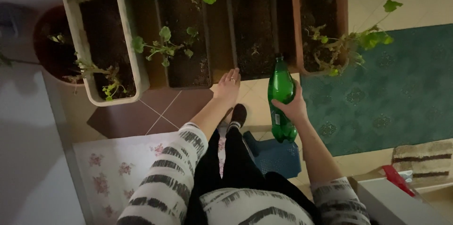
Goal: The person waters several potted plants using a green plastic bottle. They pour water into multiple rectangular planters and a round pot, moving between them to ensure each receives water.
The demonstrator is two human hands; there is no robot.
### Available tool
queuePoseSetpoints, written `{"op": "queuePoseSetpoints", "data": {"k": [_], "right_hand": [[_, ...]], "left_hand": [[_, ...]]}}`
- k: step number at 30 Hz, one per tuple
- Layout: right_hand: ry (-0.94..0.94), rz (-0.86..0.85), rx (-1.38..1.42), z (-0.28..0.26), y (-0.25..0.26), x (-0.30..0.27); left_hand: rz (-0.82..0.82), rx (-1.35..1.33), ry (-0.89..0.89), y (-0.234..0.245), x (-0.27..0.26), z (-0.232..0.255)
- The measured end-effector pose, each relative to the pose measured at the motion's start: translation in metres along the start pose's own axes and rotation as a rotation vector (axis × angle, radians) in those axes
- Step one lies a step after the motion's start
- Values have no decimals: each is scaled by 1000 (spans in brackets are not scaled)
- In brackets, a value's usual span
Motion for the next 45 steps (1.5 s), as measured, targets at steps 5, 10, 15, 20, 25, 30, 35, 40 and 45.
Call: {"op": "queuePoseSetpoints", "data": {"k": [5,10,15,20,25,30,35,40,45], "right_hand": [[-9,-38,-36,-14,4,2],[-10,-60,-41,-24,7,4],[6,-65,-78,-20,3,18],[13,-68,-53,-45,7,13],[85,-50,-54,-61,14,16],[79,-47,-116,-63,15,25],[120,-48,-154,-80,21,27],[114,-78,-153,-81,25,43],[86,-65,-178,-85,29,54]], "left_hand": [[25,25,-88,1,-3,2],[-184,52,-77,-4,1,-1],[-355,-165,130,-1,15,-17],[-346,86,-5,40,25,-22],[-319,-166,159,76,52,-41],[-268,-223,146,108,59,-44],[-287,-100,80,74,69,-46],[-304,-104,81,56,75,-51],[-297,-159,72,73,72,-46]]}}
Point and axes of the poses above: each hand's wrist, its own x-axis towards the middle knuckle, its own y-axis out of the back of the hand, z = x × y, the point moved 10 cm from there along x, towards the middle knuckle, and after that the axes turned 5 degrees about -z, right-handed, at the moved point
